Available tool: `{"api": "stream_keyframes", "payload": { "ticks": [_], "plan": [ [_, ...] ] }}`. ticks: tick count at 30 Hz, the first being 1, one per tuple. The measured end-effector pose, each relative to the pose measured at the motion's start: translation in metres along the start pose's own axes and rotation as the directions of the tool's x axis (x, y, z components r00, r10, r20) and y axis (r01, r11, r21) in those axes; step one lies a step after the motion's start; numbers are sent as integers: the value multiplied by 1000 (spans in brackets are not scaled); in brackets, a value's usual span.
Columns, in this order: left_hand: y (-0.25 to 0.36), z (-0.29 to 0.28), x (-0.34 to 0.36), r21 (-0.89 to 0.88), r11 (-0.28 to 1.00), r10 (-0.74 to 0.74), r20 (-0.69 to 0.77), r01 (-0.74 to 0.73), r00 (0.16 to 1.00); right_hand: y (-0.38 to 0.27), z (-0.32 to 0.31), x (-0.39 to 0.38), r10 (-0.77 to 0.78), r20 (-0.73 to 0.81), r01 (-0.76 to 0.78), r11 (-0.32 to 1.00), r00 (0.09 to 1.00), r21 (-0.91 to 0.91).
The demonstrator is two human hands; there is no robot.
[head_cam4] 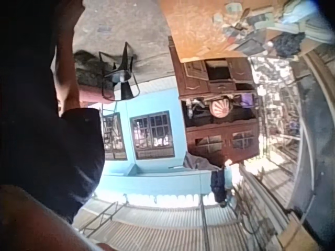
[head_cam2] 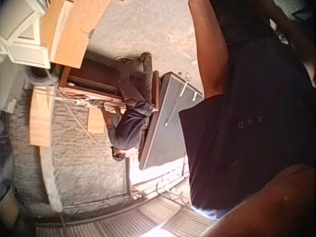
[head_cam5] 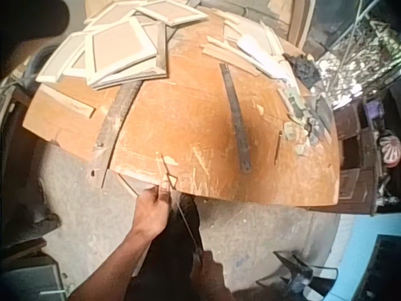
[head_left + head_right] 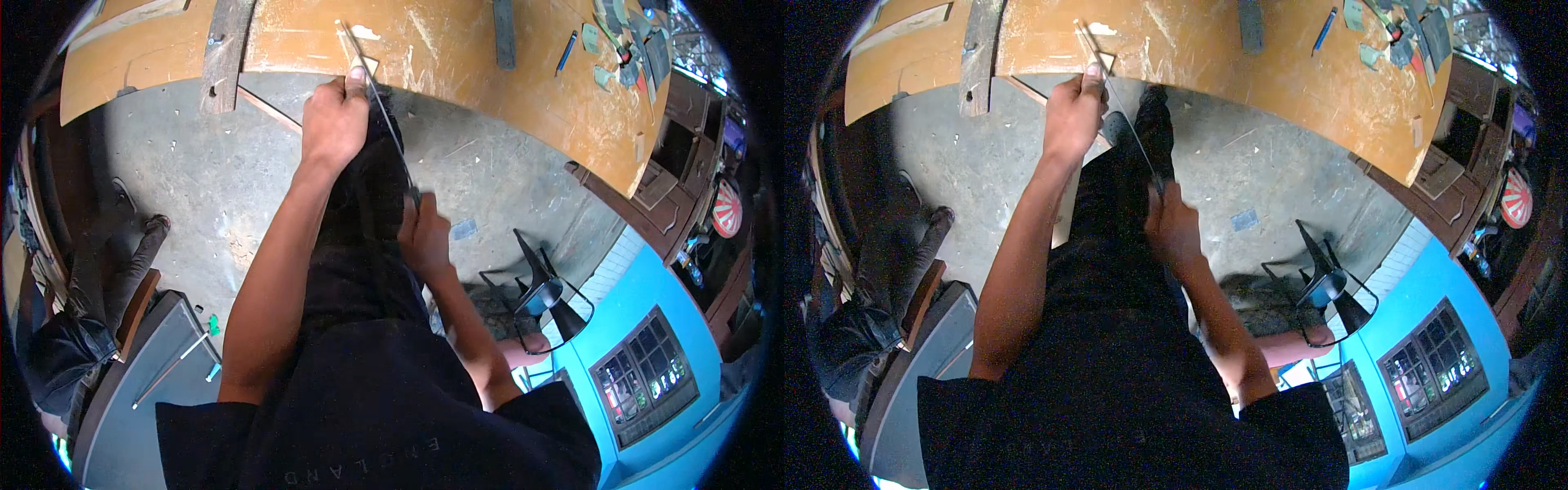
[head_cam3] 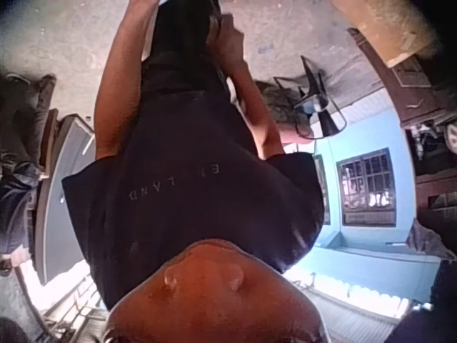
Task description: The recorder measures, marks, saws, and assembles wooden frame strips around a rectangular board.
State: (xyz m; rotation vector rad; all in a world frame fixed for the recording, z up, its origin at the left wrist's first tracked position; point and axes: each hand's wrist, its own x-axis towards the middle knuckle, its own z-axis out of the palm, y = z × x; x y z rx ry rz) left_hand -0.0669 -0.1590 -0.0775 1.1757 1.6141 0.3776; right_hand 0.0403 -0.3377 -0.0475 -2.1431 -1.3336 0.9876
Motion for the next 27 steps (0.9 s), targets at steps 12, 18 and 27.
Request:
{"api": "stream_keyframes", "payload": {
  "ticks": [12, 18, 27],
  "plan": [
    [10, -4, -3, 85, 996, 7, -9, -6, 1000, 9, 1, -6, 16, 14, -16, 999, 1000, 40],
    [9, -1, -9, 75, 997, 25, -24, -23, 999, -24, 23, 75, -231, -184, 254, 961, 955, 111],
    [12, 1, -9, 170, 981, 105, -41, -96, 994, -3, 11, 25, -74, -71, 77, 996, 995, 41]
  ]
}}
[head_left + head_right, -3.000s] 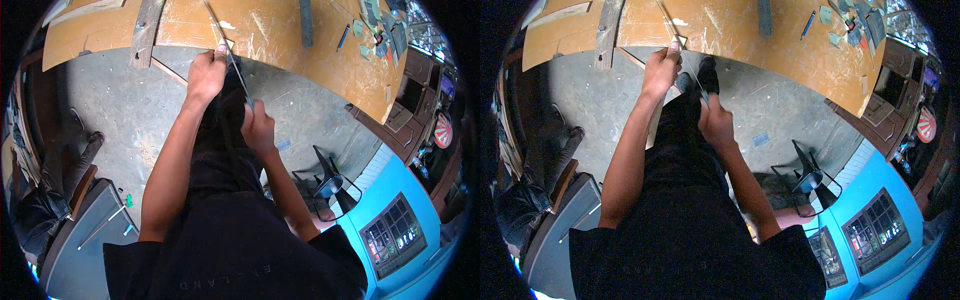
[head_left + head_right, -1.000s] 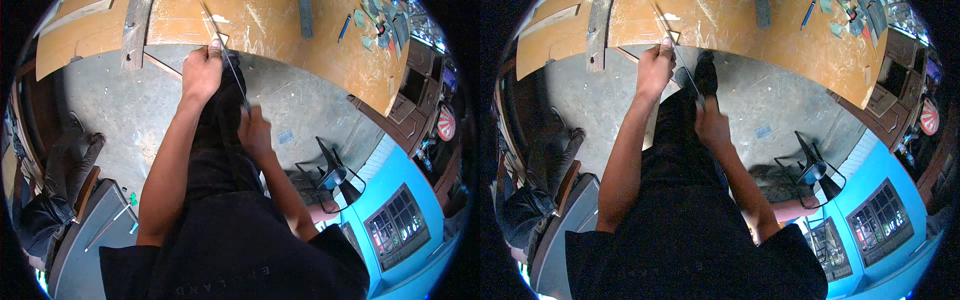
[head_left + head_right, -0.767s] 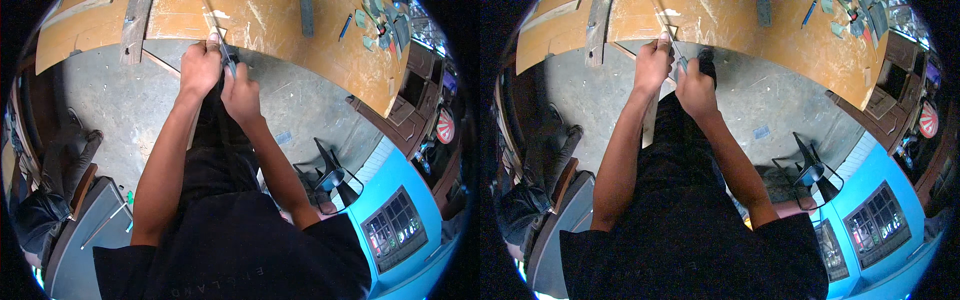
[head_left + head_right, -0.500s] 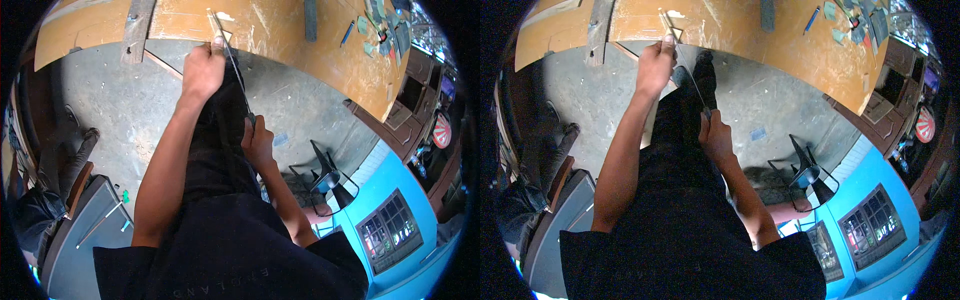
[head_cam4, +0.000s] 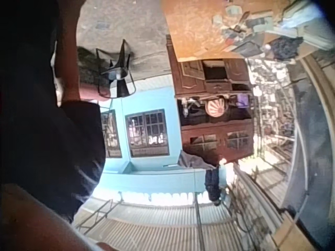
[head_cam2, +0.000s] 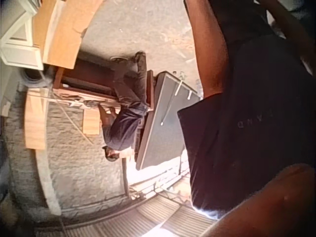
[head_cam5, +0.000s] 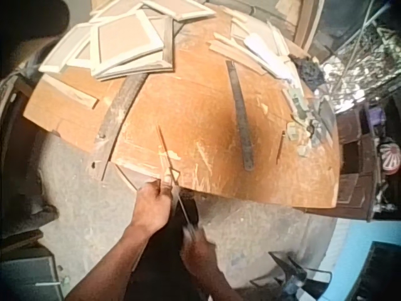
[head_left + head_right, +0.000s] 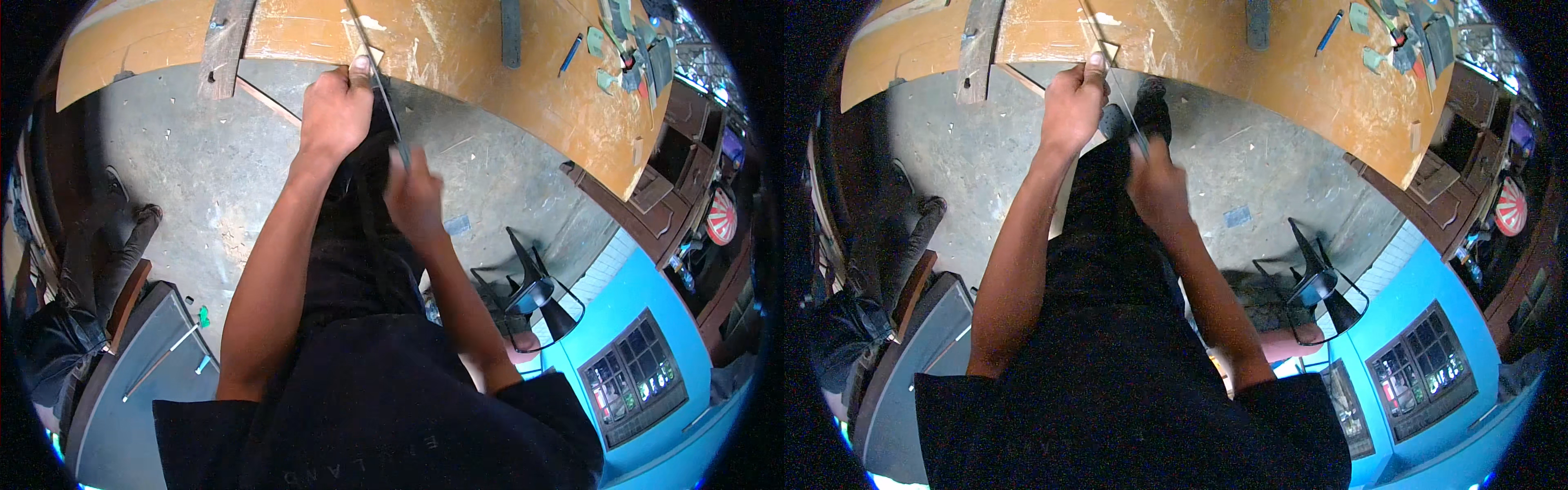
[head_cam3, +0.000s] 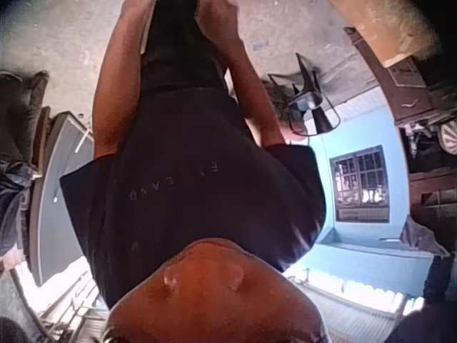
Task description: The recorder measures, marks, saws, and assembles wooden frame strips around a rectangular board.
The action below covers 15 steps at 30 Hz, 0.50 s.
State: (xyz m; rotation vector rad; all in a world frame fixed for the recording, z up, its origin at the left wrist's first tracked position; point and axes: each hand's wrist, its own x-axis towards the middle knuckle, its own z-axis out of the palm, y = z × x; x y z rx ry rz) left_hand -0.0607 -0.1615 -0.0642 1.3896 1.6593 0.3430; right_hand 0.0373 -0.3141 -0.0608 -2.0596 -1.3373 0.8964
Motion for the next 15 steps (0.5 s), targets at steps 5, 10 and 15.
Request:
{"api": "stream_keyframes", "payload": {
  "ticks": [5, 10, 15],
  "plan": [
    [1, -4, 2, -31, 998, -62, 3, 62, 998, -18, 7, 46, -104, -47, 108, 991, 993, 84],
    [14, -27, 0, -357, 868, -223, 340, 345, 914, -18, 2, 39, -78, -68, 88, 985, 995, 149],
    [17, -35, -2, -440, 809, -196, 424, 390, 884, -16, 4, 36, -27, -42, 35, 979, 999, 200]
  ]
}}
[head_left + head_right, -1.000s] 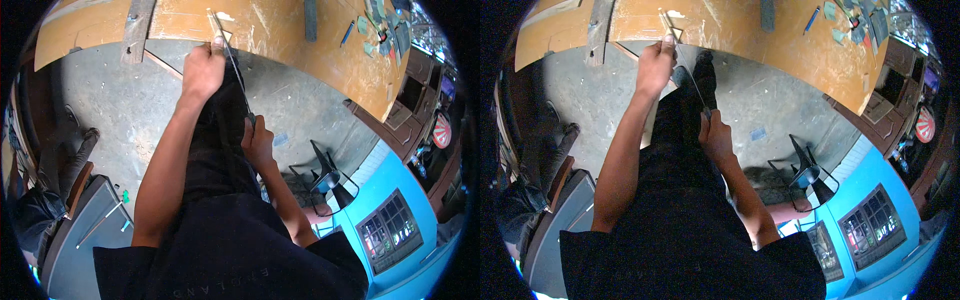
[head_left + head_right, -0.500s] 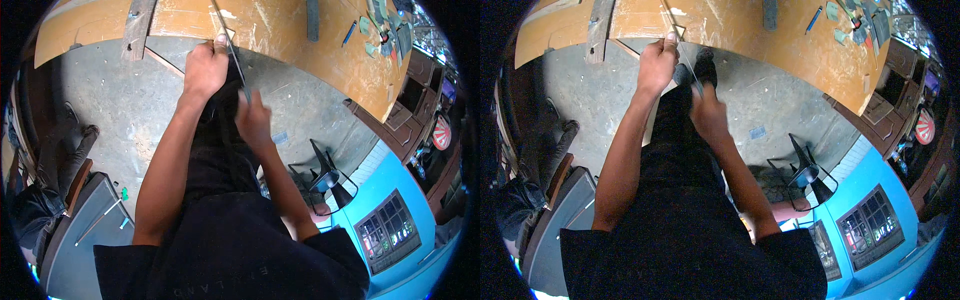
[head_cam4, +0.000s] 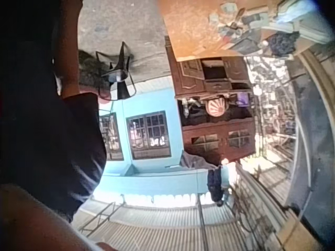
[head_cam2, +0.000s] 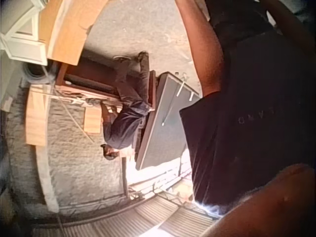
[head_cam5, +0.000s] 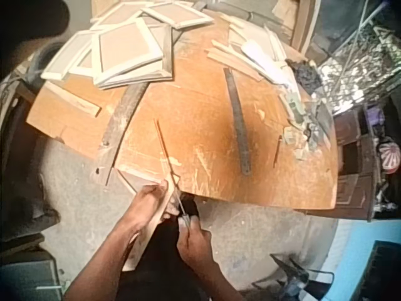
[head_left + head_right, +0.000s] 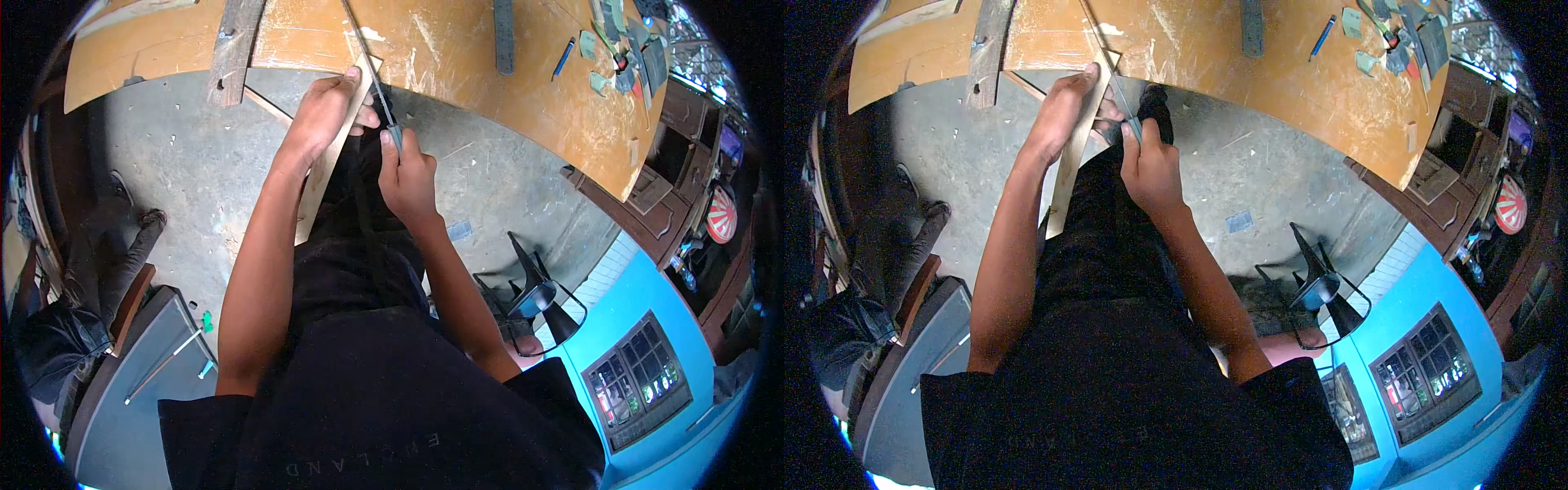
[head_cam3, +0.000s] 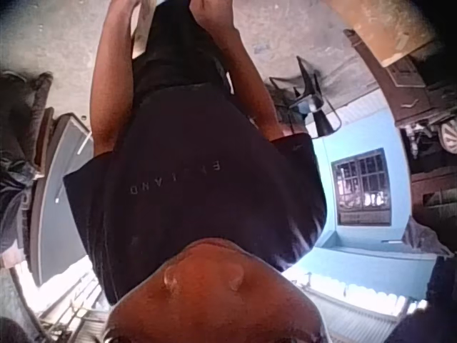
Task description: The recorder measures, marks, saws, and assembles wooden frame strips around a rectangular board.
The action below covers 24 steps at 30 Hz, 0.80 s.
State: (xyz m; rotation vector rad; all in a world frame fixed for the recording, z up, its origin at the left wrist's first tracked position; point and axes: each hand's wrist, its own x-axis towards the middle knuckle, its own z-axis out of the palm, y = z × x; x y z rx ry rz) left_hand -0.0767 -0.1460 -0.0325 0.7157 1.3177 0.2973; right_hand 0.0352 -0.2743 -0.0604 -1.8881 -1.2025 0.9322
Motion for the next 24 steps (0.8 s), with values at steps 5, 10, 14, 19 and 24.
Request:
{"api": "stream_keyframes", "payload": {
  "ticks": [5, 10, 14, 19, 24],
  "plan": [
    [-11, 1, 6, 230, 972, 67, -64, -51, 996, -6, -10, 4, -10, 40, 5, 994, 999, 105],
    [-28, 5, 23, 444, 881, 276, -200, -164, 940, 9, -24, -21, 134, 174, -196, 888, 976, 417],
    [-24, 9, 25, 474, 871, 278, -259, -129, 925, 19, -23, -52, 203, 135, -242, 864, 970, 441],
    [-15, 16, 18, 466, 882, 215, -270, -68, 939, 47, -20, -94, 294, 132, -321, 833, 947, 451],
    [-13, 16, 15, 526, 845, 268, -261, -96, 927, 42, -6, -53, 238, 30, -232, 902, 971, 364]
  ]
}}
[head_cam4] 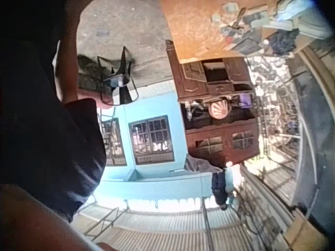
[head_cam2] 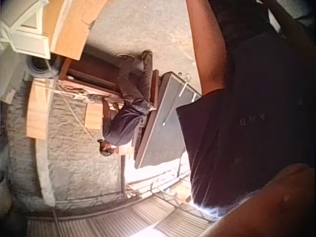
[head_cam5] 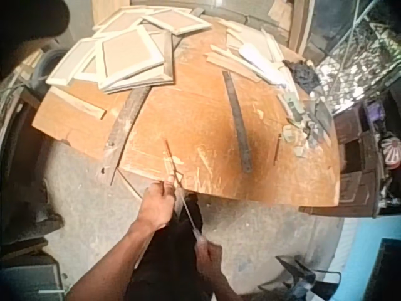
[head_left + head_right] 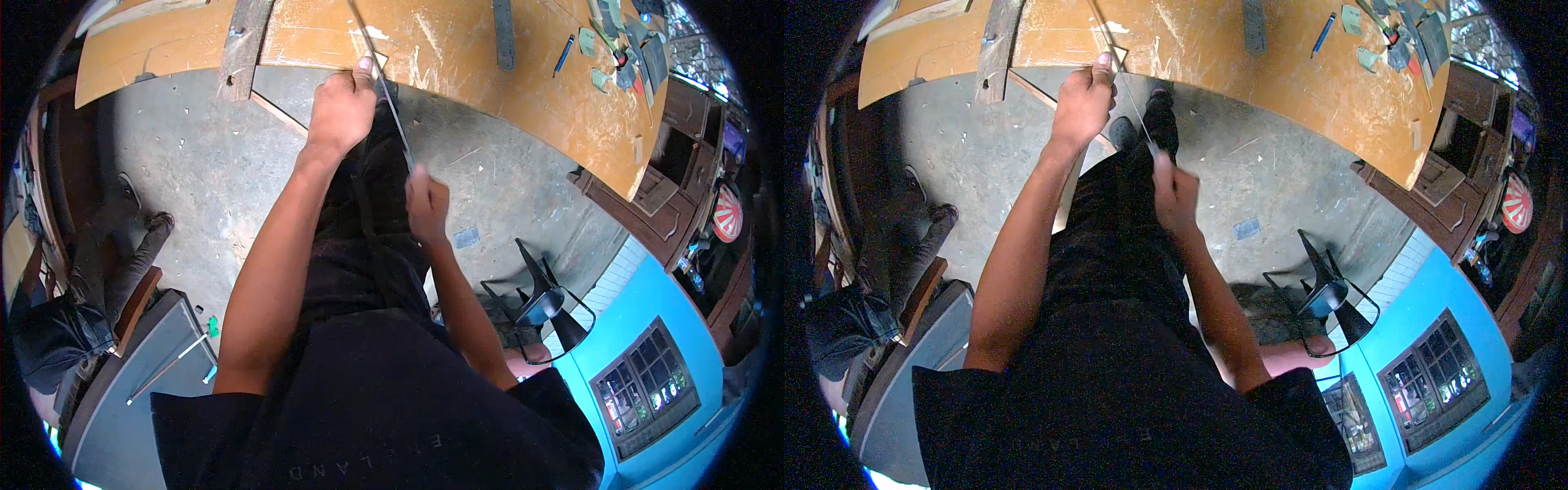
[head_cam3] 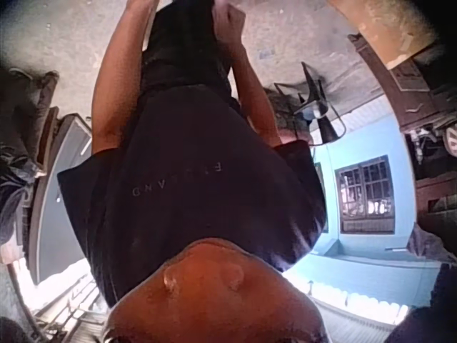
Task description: The recorder measures, marks, saws, and assembles wooden frame strips around a rectangular board.
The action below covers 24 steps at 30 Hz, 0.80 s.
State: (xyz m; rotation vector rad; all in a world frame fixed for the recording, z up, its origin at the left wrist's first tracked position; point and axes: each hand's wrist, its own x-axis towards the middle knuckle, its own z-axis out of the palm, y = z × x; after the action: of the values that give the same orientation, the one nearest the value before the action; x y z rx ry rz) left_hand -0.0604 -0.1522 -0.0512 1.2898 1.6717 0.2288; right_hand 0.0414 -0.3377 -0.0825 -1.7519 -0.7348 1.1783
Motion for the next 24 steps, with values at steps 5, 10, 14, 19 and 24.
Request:
{"api": "stream_keyframes", "payload": {
  "ticks": [5, 10, 14, 19, 24],
  "plan": [
    [5, -3, 1, 66, 997, -29, 29, 27, 999, -43, 45, 79, -80, -62, 70, 987, 995, -144],
    [-7, 5, 6, 2, 1000, -27, -2, 27, 1000, 4, 6, 11, -114, 8, 115, 989, 993, -88],
    [-7, 7, 3, 18, 998, 55, -67, -54, 996, 56, -39, -69, 126, 73, -126, 992, 989, 1],
    [-9, 5, 4, 73, 990, 129, -86, -123, 988, 14, -10, -13, -7, 27, 10, 996, 1000, -92],
    [11, -5, -4, 94, 995, 17, 13, -18, 1000, -38, 44, 70, -141, -76, 123, 972, 987, -200]
  ]
}}
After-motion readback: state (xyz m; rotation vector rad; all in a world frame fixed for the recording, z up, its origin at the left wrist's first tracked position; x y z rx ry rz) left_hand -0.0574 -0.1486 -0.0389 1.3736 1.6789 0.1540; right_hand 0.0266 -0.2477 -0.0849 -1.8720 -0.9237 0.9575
